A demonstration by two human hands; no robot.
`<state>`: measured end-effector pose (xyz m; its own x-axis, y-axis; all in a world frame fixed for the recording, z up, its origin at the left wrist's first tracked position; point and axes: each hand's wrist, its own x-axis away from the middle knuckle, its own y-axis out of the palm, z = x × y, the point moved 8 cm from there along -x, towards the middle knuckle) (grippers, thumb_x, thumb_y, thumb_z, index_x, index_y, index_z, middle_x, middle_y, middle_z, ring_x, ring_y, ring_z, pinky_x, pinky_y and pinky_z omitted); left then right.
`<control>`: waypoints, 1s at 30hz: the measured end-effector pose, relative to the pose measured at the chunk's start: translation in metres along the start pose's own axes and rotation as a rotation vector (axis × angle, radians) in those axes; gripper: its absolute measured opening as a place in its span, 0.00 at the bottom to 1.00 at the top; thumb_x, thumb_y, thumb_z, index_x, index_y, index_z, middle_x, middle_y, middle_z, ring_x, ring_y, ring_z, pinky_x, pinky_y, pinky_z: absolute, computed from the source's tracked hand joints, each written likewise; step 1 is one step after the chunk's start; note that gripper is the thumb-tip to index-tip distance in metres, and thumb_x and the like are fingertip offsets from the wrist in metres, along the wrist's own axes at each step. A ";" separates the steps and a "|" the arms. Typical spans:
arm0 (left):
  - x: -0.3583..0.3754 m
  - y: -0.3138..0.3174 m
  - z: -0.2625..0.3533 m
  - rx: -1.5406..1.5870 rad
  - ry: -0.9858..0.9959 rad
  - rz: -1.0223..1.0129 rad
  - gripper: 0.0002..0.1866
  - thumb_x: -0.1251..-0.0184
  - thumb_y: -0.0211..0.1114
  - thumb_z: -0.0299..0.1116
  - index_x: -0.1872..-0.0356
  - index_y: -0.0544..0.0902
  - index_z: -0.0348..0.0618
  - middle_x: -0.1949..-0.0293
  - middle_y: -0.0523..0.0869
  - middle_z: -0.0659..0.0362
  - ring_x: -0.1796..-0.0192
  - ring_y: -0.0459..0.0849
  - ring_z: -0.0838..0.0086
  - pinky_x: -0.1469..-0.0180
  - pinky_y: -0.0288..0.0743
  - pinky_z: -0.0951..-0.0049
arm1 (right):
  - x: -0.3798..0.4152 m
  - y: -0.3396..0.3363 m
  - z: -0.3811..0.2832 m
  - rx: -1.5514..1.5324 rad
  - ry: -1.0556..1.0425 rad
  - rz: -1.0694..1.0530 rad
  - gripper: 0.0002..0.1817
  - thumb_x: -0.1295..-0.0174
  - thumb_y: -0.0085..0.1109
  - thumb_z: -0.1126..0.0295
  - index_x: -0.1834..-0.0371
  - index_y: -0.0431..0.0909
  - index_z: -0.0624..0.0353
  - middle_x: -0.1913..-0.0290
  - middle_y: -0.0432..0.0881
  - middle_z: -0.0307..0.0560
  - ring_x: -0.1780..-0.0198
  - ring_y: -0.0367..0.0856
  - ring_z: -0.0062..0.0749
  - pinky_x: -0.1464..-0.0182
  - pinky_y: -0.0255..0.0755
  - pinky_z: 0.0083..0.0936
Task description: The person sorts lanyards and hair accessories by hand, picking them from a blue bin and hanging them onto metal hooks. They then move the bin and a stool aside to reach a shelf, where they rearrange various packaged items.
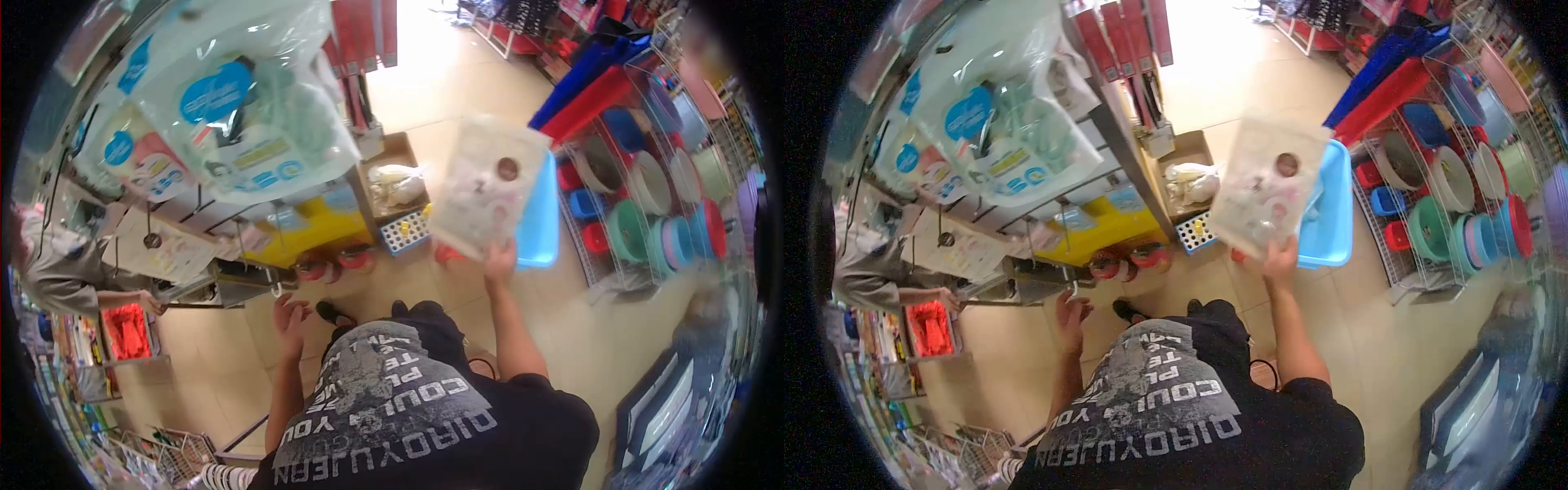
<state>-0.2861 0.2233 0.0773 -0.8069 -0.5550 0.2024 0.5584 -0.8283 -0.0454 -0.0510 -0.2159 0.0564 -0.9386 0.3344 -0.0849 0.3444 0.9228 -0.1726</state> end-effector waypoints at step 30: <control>-0.039 -0.266 0.143 -0.167 0.430 0.859 0.29 0.37 0.62 0.34 0.40 0.61 0.33 0.42 0.70 0.48 0.43 0.72 0.66 0.44 0.69 0.71 | 0.170 0.167 0.044 0.256 -0.062 -1.094 0.12 0.46 0.59 0.70 0.60 0.78 0.65 0.68 0.83 0.49 0.67 0.81 0.28 0.62 0.74 0.23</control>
<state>-0.3754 0.4765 0.2217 -0.1581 -0.9281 -0.3372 0.9816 -0.1106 -0.1558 -0.1523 -0.0129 -0.0298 -0.7384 -0.6475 0.1885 -0.6628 0.6452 -0.3800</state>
